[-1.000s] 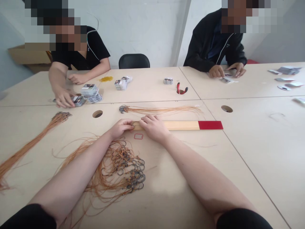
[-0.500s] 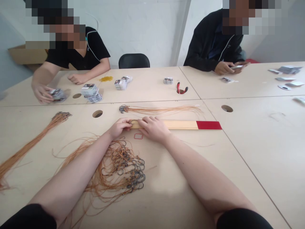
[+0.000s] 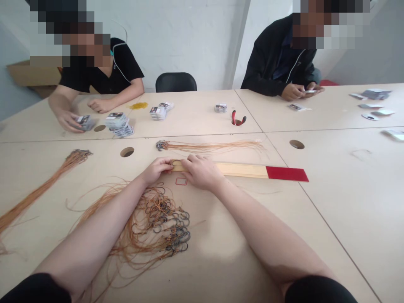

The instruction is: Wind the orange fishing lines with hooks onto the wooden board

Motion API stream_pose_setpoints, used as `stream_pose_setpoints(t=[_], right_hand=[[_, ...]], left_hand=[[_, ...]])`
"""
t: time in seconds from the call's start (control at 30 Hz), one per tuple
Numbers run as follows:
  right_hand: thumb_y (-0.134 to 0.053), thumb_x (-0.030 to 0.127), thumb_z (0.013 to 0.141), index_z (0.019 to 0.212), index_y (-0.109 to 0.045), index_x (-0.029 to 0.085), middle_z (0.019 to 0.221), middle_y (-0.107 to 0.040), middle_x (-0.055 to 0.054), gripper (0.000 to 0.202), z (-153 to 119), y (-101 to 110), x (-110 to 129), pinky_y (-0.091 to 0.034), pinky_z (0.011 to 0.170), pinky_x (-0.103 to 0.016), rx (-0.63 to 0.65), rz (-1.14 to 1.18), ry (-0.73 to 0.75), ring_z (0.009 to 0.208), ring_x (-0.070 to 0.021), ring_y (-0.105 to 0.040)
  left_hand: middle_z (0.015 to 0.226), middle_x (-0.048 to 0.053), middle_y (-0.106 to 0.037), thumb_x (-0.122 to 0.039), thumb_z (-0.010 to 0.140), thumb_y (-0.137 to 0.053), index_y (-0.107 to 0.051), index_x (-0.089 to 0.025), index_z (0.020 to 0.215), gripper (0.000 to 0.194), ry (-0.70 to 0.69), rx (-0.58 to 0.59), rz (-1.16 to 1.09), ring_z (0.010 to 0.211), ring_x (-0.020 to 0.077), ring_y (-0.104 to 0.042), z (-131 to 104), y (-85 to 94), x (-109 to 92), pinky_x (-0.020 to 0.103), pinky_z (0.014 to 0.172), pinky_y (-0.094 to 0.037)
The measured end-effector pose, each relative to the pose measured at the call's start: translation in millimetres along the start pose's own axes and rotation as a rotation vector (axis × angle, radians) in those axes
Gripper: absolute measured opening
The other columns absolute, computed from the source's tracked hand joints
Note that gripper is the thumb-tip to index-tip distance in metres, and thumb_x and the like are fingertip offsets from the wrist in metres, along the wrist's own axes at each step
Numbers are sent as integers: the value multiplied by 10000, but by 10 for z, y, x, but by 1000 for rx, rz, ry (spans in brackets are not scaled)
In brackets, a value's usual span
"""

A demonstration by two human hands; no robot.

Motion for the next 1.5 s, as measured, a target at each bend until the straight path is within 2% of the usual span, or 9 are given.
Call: stream_pose_setpoints(t=[0.2,0.3,0.43,0.6,0.7,0.87,1.03,1.13,1.5], right_hand=[[-489,310,839,878,-538,191,860,-590,-50,135,21,122,-117,-362,633,-251,77,131,-110,759,-165,-543],[-503,333,812,763,-540,202,756,-604,-19,145,-1,204,-275,-336,553,-245,190,206,-226,650,-148,-524],[-521,396,782,739,-591,218,733,-617,-11,196,-80,301,-515,-340,519,-251,346,319,-342,622,-151,-533],[-531,435,764,740,-641,221,744,-630,-28,242,-188,336,-709,-372,509,-269,562,499,-324,608,-160,-555],[-527,443,766,751,-648,224,759,-637,-30,250,-222,361,-754,-401,524,-275,619,575,-299,603,-158,-560],[-537,434,761,761,-653,214,772,-639,-37,248,-208,432,-711,-415,548,-276,610,621,-269,620,-157,-556],[-539,397,763,829,-648,210,762,-611,-20,227,-129,617,-568,-397,570,-261,430,639,-311,655,-148,-540],[-541,392,759,836,-649,201,741,-597,-13,233,-111,724,-479,-379,572,-254,380,663,-292,668,-144,-527],[-621,378,732,922,-655,202,710,-599,7,262,-311,1088,-424,-370,548,-242,440,827,-211,618,-118,-508]], left_hand=[[562,5,-533,-386,814,-419,-595,-133,709,325,-78,-59,88,558,119,-443,-6,35,10,243,547,-317],[567,21,-552,-406,846,-361,-626,-118,762,400,-79,-69,116,564,121,-474,2,39,37,238,540,-328],[569,17,-551,-395,841,-395,-622,-114,740,375,-70,-67,126,573,113,-489,4,29,38,226,550,-338],[571,13,-548,-396,836,-411,-616,-117,743,359,-50,-71,114,563,109,-477,4,23,44,222,543,-334],[568,10,-542,-402,830,-413,-610,-118,742,356,-35,-72,107,558,108,-467,8,19,52,221,539,-328],[575,8,-542,-406,822,-422,-606,-121,738,349,-25,-73,109,564,109,-464,-5,11,30,222,549,-327],[581,-5,-538,-365,791,-464,-598,-129,737,277,-6,-62,130,568,104,-461,-9,7,38,215,563,-323],[585,-9,-533,-355,781,-478,-596,-127,738,260,-2,-61,132,567,99,-461,1,8,67,211,564,-323],[609,-9,-536,-341,782,-492,-587,-125,755,238,-10,-63,157,595,103,-481,-22,-3,71,216,601,-347]])
Point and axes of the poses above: each hand's wrist, its own z-axis towards the middle knuckle, its own y-axis out of the back of the hand, x = y × z, the point moved 4 cm from there along z, towards the middle knuckle
